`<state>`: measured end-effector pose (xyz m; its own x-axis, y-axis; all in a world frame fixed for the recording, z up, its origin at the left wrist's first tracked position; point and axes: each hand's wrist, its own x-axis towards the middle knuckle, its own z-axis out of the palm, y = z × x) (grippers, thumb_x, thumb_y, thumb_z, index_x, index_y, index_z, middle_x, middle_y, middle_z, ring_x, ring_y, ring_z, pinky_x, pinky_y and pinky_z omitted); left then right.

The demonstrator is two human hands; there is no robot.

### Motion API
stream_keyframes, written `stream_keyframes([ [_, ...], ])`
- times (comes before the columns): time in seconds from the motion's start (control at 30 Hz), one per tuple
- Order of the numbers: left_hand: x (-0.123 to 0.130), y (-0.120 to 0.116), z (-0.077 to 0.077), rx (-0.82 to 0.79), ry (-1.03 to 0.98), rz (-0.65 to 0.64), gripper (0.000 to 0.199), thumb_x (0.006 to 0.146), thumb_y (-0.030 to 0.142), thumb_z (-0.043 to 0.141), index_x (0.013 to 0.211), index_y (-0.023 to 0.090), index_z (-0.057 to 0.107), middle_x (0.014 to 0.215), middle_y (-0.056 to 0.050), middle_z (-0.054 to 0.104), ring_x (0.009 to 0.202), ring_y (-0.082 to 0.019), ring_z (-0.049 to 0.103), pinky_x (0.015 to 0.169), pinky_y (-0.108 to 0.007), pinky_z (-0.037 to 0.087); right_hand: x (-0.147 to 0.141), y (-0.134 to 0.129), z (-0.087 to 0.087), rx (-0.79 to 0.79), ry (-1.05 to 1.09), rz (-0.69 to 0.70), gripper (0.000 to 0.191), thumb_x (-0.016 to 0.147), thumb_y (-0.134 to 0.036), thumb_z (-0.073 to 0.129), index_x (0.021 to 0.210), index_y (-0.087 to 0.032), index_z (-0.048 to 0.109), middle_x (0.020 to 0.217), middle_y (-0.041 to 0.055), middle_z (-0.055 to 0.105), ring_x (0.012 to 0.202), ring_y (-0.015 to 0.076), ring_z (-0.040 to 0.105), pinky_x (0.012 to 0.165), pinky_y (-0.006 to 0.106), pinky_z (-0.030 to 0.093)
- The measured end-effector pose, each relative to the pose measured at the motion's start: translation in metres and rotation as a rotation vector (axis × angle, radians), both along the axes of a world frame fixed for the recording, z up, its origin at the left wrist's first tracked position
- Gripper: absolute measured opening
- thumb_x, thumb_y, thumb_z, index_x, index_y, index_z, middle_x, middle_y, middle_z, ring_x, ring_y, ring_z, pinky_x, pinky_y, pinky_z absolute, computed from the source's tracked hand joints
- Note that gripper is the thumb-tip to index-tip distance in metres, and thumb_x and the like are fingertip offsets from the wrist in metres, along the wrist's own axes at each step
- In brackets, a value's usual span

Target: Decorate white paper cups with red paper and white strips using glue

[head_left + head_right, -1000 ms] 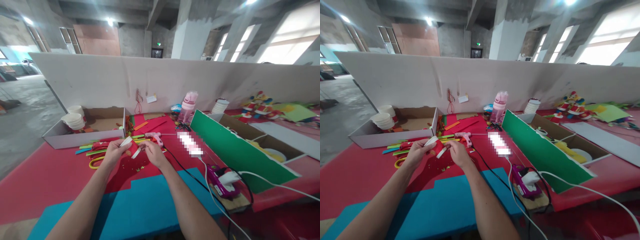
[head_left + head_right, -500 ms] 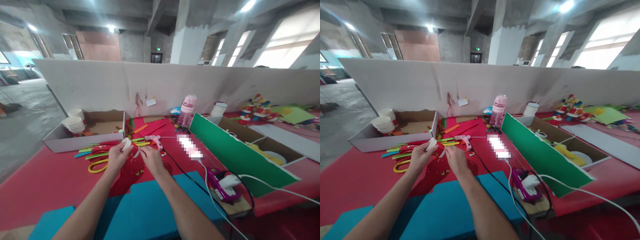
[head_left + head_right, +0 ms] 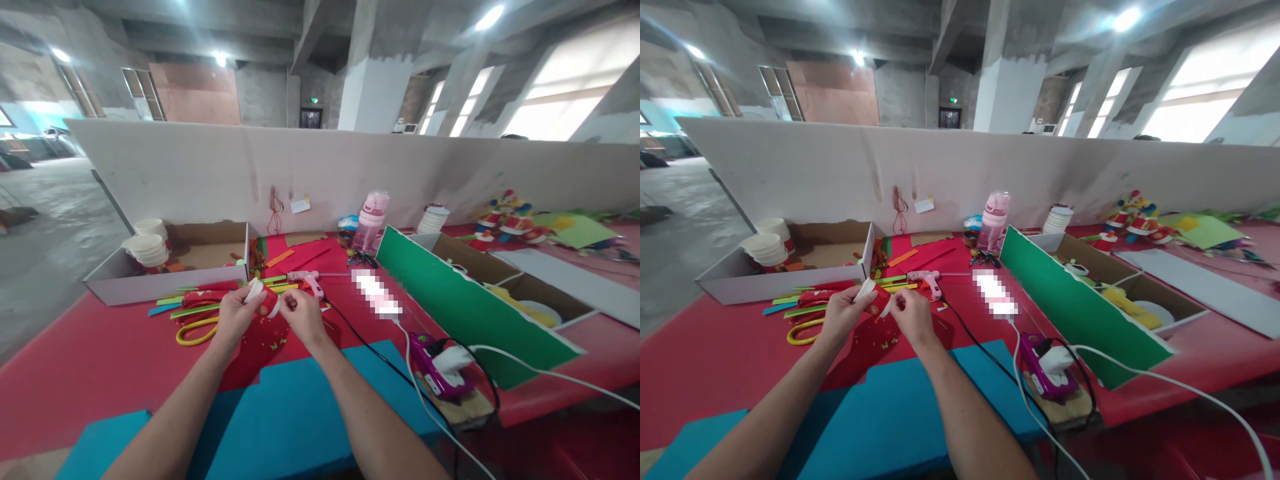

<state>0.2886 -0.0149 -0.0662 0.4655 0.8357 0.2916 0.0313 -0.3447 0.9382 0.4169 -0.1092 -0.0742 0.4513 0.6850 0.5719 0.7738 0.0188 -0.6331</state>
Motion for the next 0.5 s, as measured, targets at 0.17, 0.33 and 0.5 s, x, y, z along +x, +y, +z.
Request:
stream_keyframes([
  [0.17, -0.002, 0.004, 0.001, -0.110, -0.052, -0.031, 0.031, 0.068, 0.041, 0.072, 0.078, 0.012, 0.070, 0.061, -0.001, 0.063, 0.054, -0.012, 0.051, 0.052, -0.021, 0.038, 0.012, 0.002, -0.002, -0.002, 0.464, 0.252, 0.012, 0.080, -0.027, 0.058, 0.075, -0.018, 0.064, 0.063, 0.0007, 0.067, 0.057, 0.0146, 0.065, 0.057, 0.023, 0.051],
  [0.33, -0.004, 0.007, 0.003, -0.125, -0.046, -0.014, 0.032, 0.069, 0.042, 0.071, 0.082, 0.012, 0.071, 0.066, -0.003, 0.067, 0.057, -0.013, 0.055, 0.055, -0.022, 0.041, 0.015, 0.006, -0.007, -0.004, 0.538, 0.359, 0.016, 0.084, -0.029, 0.057, 0.085, -0.018, 0.069, 0.075, 0.0034, 0.072, 0.066, 0.0164, 0.069, 0.063, 0.026, 0.055],
  [0.5, -0.002, 0.004, 0.002, 0.029, 0.072, 0.041, 0.031, 0.070, 0.043, 0.068, 0.079, 0.013, 0.072, 0.059, 0.000, 0.065, 0.057, -0.015, 0.055, 0.056, -0.022, 0.041, 0.011, 0.002, -0.003, -0.020, 0.153, 0.220, 0.009, 0.084, -0.022, 0.060, 0.082, -0.020, 0.069, 0.081, 0.0040, 0.073, 0.075, 0.0174, 0.067, 0.071, 0.026, 0.050],
])
